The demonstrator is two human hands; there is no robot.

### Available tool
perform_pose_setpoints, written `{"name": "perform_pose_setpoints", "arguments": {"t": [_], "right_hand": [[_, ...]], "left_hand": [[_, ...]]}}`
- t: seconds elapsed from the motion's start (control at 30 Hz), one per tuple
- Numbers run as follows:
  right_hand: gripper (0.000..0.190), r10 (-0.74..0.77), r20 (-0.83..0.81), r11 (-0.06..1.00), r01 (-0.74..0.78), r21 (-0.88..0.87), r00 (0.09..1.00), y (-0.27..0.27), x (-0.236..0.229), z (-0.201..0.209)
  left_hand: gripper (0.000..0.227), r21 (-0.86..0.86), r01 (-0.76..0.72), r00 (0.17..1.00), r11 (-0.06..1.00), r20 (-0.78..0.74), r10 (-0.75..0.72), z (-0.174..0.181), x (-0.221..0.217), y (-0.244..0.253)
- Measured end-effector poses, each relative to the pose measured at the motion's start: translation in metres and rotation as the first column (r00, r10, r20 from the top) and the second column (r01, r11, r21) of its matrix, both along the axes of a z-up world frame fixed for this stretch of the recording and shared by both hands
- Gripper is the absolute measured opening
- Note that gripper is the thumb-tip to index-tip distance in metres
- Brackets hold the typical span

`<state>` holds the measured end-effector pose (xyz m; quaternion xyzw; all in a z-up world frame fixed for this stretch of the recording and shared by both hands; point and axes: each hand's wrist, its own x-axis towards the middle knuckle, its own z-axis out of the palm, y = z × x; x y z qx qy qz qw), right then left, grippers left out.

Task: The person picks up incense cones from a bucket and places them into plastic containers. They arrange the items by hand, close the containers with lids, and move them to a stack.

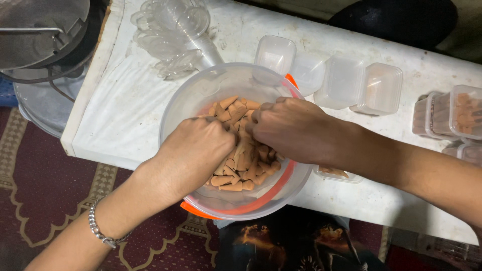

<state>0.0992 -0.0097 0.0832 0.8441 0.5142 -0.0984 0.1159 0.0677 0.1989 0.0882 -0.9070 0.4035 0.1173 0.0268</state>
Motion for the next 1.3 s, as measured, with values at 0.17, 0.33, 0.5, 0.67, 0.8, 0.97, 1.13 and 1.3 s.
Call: {"name": "perform_pose_setpoints", "arguments": {"t": [0.17, 0.33, 0.5, 0.67, 0.8, 0.97, 1.13, 1.3], "right_hand": [[0.015, 0.099, 0.034, 0.994, -0.1, 0.037, 0.994, -0.002, -0.003, -0.006], [0.015, 0.067, -0.062, 0.998, -0.066, 0.016, 0.996, -0.003, 0.001, -0.012], [0.007, -0.029, -0.273, 0.998, 0.014, -0.054, 0.961, 0.001, 0.006, 0.035], [0.013, -0.222, -0.637, 0.939, 0.338, 0.065, 0.738, 0.0, 0.016, 0.068], [0.022, -0.248, -0.682, 0.936, 0.353, 0.015, 0.688, 0.001, 0.019, 0.075], [0.018, -0.232, -0.686, 0.937, 0.348, 0.034, 0.69, 0.0, 0.018, 0.074], [0.016, -0.26, -0.649, 0.932, 0.361, 0.024, 0.715, 0.001, 0.014, 0.072], [0.013, -0.242, -0.6, 0.937, 0.344, 0.06, 0.763, 0.0, 0.011, 0.065]], "left_hand": [[0.008, -0.114, -0.024, 0.969, 0.993, -0.248, -0.005, 0.013, 0.002, 0.002], [0.019, -0.117, -0.028, 0.912, 0.993, -0.41, -0.023, 0.028, 0.003, -0.003], [0.023, -0.033, 0.064, 0.921, 0.997, -0.382, -0.072, 0.01, 0.001, -0.004], [0.024, 0.062, 0.153, 0.944, 0.986, -0.304, -0.128, -0.007, -0.002, -0.007], [0.027, 0.087, 0.169, 0.938, 0.982, -0.319, -0.134, -0.006, -0.003, -0.007], [0.019, 0.028, 0.132, 0.931, 0.991, -0.348, -0.115, -0.005, -0.002, -0.006], [0.007, 0.106, 0.148, 0.945, 0.983, -0.308, -0.109, -0.01, -0.009, -0.011], [0.028, 0.195, 0.194, 0.944, 0.961, -0.305, -0.128, -0.011, -0.01, -0.012]]}}
